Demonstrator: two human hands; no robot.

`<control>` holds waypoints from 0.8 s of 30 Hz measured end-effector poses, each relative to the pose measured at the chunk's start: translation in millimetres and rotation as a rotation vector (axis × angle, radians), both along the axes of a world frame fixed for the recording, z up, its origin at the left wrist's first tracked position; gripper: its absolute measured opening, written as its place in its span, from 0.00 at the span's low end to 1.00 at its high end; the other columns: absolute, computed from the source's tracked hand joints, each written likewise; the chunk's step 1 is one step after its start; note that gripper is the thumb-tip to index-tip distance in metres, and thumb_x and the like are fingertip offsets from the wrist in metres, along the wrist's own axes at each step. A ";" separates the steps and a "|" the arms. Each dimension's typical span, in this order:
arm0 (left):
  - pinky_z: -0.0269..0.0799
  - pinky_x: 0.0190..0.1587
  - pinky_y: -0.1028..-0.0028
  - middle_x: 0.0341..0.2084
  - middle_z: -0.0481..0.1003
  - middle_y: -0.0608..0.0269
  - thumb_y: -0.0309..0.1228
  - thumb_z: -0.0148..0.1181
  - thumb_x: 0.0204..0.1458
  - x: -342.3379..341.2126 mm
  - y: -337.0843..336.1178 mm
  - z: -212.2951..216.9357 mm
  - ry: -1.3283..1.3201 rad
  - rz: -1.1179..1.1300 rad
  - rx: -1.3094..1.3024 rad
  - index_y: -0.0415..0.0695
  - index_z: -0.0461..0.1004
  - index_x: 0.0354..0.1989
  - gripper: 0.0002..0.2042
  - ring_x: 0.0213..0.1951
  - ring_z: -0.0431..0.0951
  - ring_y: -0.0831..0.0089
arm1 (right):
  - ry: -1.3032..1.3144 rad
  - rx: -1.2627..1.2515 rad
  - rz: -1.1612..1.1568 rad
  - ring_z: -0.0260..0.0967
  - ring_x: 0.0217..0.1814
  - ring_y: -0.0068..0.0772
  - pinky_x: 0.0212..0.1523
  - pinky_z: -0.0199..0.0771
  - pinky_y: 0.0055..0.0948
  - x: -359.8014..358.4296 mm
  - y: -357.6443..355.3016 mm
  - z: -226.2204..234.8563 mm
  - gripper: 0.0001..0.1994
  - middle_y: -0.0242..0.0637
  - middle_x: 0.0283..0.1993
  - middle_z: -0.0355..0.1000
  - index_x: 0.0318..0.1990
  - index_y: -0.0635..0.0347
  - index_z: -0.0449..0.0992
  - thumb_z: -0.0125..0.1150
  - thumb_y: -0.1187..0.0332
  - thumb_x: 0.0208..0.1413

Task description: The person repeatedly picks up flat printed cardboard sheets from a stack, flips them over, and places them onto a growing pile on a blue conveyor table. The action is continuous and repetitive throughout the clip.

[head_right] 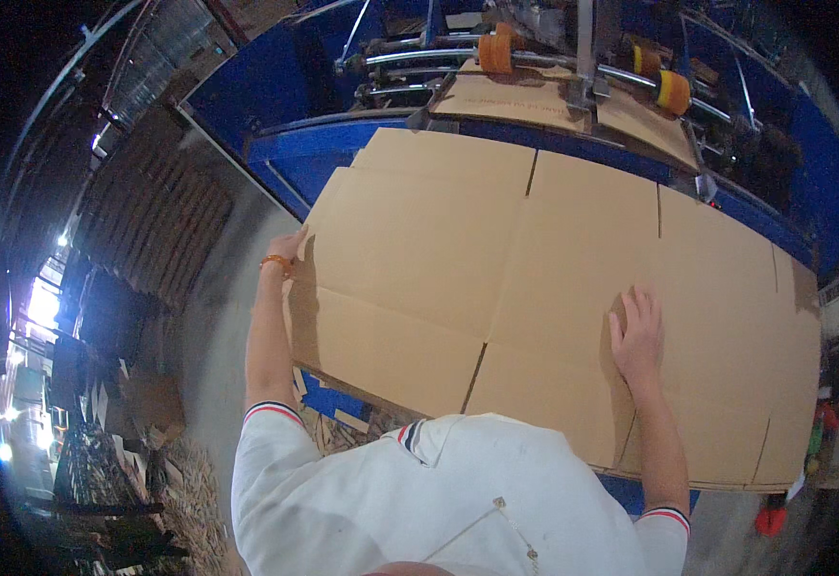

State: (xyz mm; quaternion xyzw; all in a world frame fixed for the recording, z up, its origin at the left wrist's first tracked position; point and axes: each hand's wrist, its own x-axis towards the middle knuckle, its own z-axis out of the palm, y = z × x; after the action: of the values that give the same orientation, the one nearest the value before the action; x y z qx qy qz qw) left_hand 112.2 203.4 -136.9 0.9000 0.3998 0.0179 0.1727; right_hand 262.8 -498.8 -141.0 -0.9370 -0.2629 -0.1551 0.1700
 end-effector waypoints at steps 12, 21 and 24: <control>0.70 0.46 0.64 0.42 0.78 0.58 0.51 0.59 0.51 16.4 -158.2 203.0 0.078 -0.019 0.857 0.46 0.81 0.32 0.19 0.39 0.79 0.61 | -0.005 0.017 -0.015 0.51 0.70 0.54 0.68 0.53 0.47 -2.8 -5.8 -3.4 0.21 0.47 0.66 0.59 0.57 0.62 0.68 0.55 0.63 0.58; 0.56 0.65 0.64 0.62 0.62 0.45 0.56 0.44 0.59 -98.0 -306.6 221.7 -1.208 -0.850 -1.172 0.39 0.55 0.67 0.36 0.64 0.62 0.61 | 0.236 0.198 -0.180 0.52 0.69 0.53 0.68 0.53 0.44 -59.3 -58.1 18.6 0.22 0.51 0.66 0.58 0.58 0.63 0.67 0.55 0.64 0.58; 0.56 0.65 0.63 0.62 0.62 0.46 0.48 0.51 0.56 -111.4 -309.8 108.1 -1.015 -0.490 -0.886 0.40 0.54 0.68 0.35 0.64 0.62 0.61 | 0.133 0.224 -0.585 0.55 0.67 0.54 0.67 0.54 0.44 -89.6 -141.4 -4.5 0.23 0.54 0.63 0.61 0.58 0.64 0.67 0.55 0.64 0.57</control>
State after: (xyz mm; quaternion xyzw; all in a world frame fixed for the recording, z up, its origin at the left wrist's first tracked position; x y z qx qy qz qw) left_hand 0.8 -106.5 -28.8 0.6900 0.0262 0.2308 0.6855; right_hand 173.2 -640.2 -145.6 -0.9563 0.0481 -0.1637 0.2374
